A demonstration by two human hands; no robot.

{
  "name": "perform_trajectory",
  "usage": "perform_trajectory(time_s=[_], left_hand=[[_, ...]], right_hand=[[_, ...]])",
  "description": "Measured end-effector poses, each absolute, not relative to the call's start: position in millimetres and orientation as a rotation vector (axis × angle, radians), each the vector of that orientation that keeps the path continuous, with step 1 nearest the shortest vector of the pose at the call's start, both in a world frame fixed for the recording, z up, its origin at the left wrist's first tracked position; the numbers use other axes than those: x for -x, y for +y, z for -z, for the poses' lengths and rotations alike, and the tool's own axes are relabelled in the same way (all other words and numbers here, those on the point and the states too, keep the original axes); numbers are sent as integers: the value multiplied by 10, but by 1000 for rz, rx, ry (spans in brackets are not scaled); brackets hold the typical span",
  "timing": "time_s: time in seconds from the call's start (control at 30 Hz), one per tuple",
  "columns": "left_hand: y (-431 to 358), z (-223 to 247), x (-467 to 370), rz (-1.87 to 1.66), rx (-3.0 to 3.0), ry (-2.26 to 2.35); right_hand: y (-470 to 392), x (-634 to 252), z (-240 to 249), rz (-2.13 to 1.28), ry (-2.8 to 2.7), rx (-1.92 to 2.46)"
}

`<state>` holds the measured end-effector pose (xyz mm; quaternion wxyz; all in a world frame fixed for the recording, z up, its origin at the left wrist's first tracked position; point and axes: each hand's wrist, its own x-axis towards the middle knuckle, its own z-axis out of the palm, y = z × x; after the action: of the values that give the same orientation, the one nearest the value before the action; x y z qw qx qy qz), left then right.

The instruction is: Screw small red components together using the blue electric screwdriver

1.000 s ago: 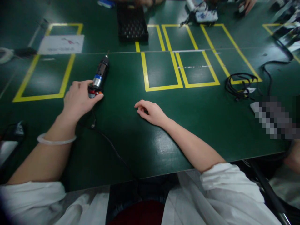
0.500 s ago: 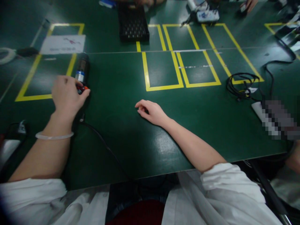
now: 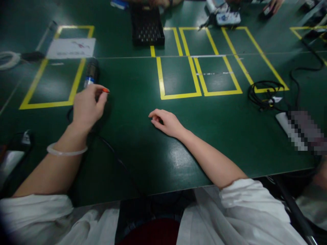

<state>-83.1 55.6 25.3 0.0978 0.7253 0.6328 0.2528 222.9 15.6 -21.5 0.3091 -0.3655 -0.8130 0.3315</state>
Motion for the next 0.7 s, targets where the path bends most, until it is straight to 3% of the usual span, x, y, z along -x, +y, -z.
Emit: perform_trajectory(time_s=[0.13, 0.23, 0.7], left_hand=[[384, -169, 348, -685, -1843, 1221], [226, -105, 108, -613, -1652, 994], [108, -47, -17, -658, -1439, 884]], right_hand=[[151, -2228, 220, -911, -2119, 932], [144, -2220, 220, -955, -2116, 865], [144, -2224, 195, -1013, -2059, 892]])
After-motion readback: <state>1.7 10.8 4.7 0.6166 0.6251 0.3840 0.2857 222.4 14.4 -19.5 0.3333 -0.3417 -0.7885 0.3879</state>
